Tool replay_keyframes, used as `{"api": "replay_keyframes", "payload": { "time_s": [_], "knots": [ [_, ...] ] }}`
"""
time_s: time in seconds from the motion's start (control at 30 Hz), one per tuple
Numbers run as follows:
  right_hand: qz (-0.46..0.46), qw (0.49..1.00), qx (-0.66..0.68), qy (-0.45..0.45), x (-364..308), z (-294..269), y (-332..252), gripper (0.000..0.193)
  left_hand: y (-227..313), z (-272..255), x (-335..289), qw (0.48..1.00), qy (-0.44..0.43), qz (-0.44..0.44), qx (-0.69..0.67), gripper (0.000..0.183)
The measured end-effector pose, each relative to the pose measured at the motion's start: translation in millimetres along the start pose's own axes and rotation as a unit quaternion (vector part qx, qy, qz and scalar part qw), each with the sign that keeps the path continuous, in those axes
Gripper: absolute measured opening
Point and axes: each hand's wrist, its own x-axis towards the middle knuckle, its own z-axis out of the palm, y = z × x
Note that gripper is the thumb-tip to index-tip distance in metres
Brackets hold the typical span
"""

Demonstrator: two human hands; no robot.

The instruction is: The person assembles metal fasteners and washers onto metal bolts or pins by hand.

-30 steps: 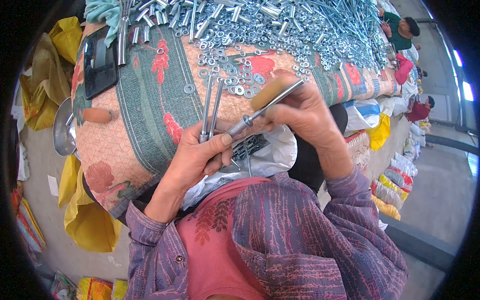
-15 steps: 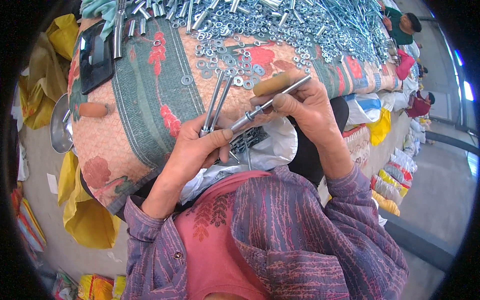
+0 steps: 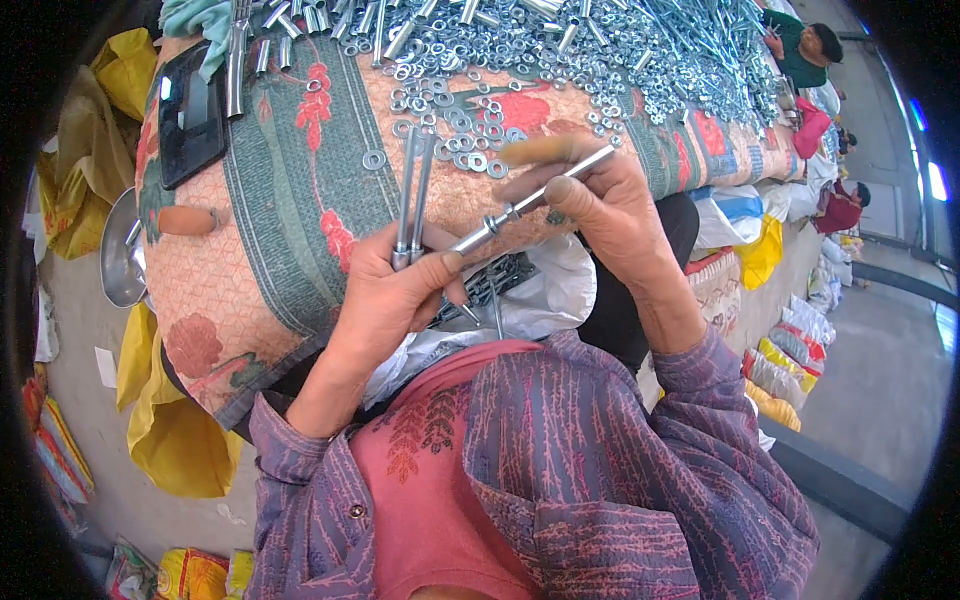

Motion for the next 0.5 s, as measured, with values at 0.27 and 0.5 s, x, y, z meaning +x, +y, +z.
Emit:
{"api": "replay_keyframes", "payload": {
  "time_s": [0.27, 0.5],
  "knots": [
    [0.009, 1.000, 0.016, -0.016, 2, 9, -7, 0.042, -2, 2, -1, 0.999, -0.019, -0.004, -0.028, 0.004],
    [0.029, 0.999, 0.024, -0.040, 1, 7, -6, 0.041, -1, -1, 0, 0.999, -0.026, -0.018, -0.015, 0.005]
  ]
}}
